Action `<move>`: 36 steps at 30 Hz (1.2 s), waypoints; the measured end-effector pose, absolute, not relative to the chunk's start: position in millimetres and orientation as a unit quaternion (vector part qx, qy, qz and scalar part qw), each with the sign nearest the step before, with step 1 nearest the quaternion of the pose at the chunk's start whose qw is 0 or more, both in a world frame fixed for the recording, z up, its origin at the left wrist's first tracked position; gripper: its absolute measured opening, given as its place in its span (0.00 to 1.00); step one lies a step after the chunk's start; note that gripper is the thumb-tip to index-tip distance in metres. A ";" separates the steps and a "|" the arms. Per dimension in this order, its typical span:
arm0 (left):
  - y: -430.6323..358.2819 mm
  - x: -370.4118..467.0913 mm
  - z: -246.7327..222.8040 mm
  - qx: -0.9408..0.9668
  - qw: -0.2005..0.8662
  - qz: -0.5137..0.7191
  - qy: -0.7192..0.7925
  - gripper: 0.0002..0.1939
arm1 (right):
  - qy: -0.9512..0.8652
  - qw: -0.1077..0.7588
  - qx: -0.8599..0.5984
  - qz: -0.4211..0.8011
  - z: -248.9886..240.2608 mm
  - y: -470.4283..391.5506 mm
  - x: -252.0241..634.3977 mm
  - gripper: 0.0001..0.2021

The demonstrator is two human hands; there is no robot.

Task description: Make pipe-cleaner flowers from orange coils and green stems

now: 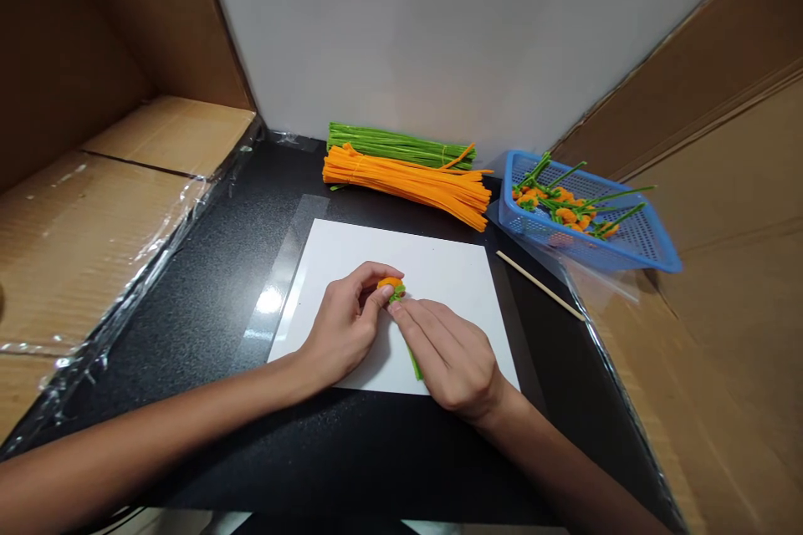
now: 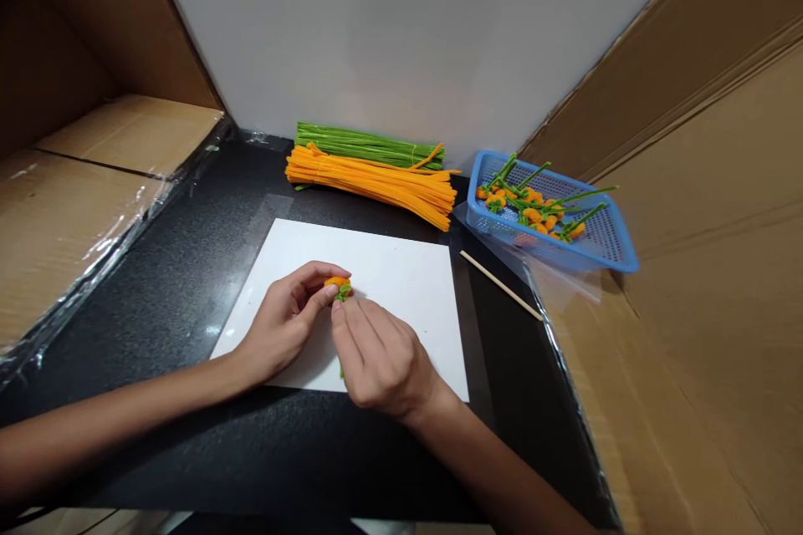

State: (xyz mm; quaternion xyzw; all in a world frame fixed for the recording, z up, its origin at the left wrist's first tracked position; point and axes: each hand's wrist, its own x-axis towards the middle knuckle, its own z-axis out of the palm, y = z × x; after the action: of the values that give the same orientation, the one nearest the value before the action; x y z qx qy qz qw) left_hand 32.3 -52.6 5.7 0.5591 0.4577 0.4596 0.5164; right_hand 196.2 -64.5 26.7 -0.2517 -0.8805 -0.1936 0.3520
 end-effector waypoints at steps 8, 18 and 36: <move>-50.0 31.1 3.4 0.567 0.533 0.445 0.443 0.10 | -0.837 0.418 -0.353 -0.038 27.8 -63.1 195.4 0.07; -47.0 28.0 8.9 0.591 0.547 0.413 0.425 0.15 | -0.748 0.459 -0.478 0.038 38.7 -56.6 204.6 0.03; -40.6 19.3 6.5 0.693 0.449 0.394 0.403 0.11 | -0.808 0.416 -0.415 0.047 42.0 -66.2 201.1 0.06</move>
State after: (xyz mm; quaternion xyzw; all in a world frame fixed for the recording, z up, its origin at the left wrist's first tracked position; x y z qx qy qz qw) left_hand 19.3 -40.6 6.5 0.6934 0.4029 0.3940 0.4490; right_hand 201.1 -66.2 42.0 -0.4149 -0.8078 0.0474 0.4160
